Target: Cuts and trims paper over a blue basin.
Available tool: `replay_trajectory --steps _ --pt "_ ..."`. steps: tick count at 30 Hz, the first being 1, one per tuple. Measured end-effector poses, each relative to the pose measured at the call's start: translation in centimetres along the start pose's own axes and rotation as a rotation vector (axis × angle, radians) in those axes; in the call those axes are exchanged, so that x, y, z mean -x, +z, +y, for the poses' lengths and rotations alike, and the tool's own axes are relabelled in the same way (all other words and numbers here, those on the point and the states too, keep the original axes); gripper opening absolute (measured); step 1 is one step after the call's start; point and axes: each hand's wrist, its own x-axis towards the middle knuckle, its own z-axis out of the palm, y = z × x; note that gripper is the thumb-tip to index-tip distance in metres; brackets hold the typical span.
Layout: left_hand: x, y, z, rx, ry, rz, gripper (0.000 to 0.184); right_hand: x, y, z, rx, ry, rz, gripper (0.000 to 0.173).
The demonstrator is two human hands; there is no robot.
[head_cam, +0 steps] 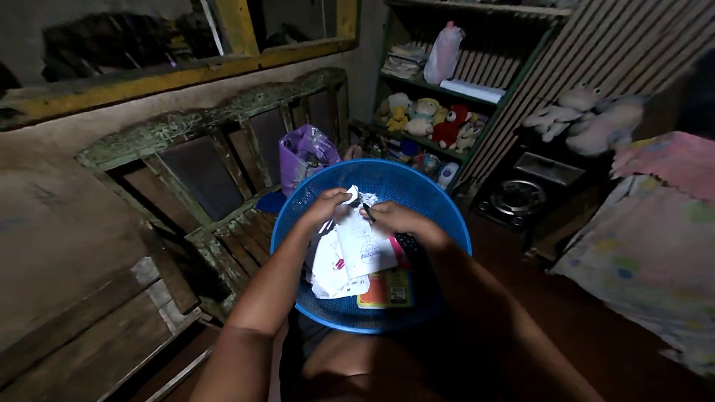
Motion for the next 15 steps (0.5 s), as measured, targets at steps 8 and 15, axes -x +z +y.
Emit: replay_trajectory --steps 8,15 --pt "0.7 0.2 0.5 0.018 -0.068 -0.087 0.024 0.1 -0.4 0.3 -0.066 -0.020 -0.012 0.055" --pt "1.1 0.5 0.8 0.044 -0.003 0.060 0.026 0.2 -0.3 0.1 -0.059 -0.031 -0.007 0.051"
